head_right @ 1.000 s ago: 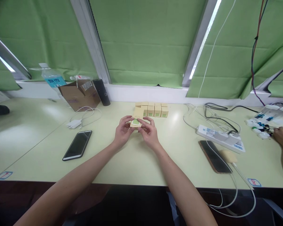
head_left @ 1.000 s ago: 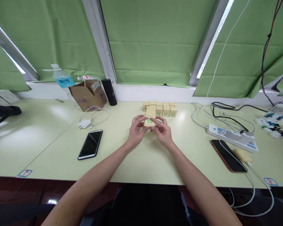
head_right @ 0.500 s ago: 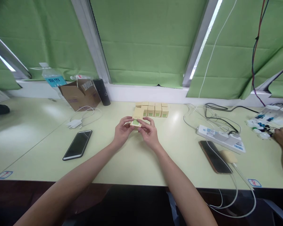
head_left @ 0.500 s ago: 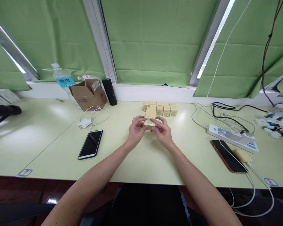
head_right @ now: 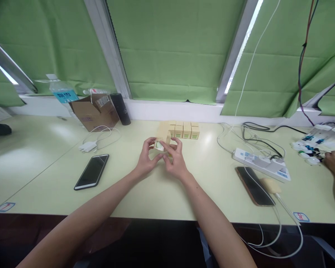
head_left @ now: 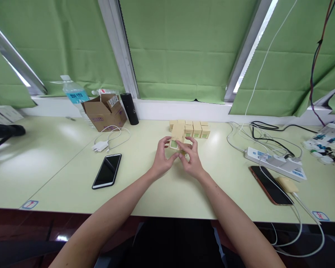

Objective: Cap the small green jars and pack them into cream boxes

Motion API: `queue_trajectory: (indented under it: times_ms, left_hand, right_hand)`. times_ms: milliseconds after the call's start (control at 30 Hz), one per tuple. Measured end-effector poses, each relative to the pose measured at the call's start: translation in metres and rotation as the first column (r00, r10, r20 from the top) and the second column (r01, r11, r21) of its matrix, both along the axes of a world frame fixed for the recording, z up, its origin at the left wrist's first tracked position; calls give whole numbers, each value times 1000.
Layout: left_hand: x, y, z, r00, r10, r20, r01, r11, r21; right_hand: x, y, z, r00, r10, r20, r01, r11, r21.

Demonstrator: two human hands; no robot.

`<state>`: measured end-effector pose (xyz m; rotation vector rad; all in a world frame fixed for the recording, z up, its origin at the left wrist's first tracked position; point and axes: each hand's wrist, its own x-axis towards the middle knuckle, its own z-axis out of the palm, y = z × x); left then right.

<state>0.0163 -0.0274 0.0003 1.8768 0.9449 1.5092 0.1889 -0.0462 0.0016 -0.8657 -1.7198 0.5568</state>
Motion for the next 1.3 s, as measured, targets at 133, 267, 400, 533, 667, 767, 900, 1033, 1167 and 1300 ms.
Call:
queue_trajectory:
  times_ms: [133, 267, 400, 533, 667, 767, 900, 1033, 1167, 1300]
  left_hand:
    - [1, 1, -1, 995, 92, -31, -93, 996, -16]
    - [0, 9, -4, 984, 177, 19, -177, 984, -33]
    - [-15, 29, -7, 977, 202, 69, -193, 974, -122]
    - [-37, 48, -7, 997, 81, 11, -75, 953, -294]
    - [-49, 53, -8, 985, -159, 74, 175, 866, -469]
    - [-51, 53, -10, 983, -180, 28, 173, 874, -453]
    - [-51, 51, -9, 991, -5, -132, -35, 953, -300]
    - [-45, 44, -6, 960, 72, -270, -144, 956, -256]
    - [-33, 34, -7, 930, 158, -332, -230, 954, -193]
    - [-26, 31, -11, 947, 165, -275, -207, 969, -132]
  right_hand:
    - [-2, -3, 0, 983, 11, 184, -27, 996, 84]
    - [-1, -4, 1, 974, 59, 217, -82, 992, 98]
    - [7, 2, 1, 983, -87, 162, 71, 992, 103]
    - [16, 14, -3, 902, -370, 222, 374, 927, 25]
    - [18, 21, -8, 822, -411, 395, 482, 871, -95]
    - [16, 21, -12, 788, -373, 490, 490, 862, -132]
    - [13, 20, -13, 750, -324, 576, 475, 871, -128]
    - [13, 21, -15, 734, -324, 596, 476, 872, -113]
    - [15, 22, -17, 738, -343, 581, 479, 873, -94]
    - [16, 23, -18, 765, -335, 550, 453, 887, -90]
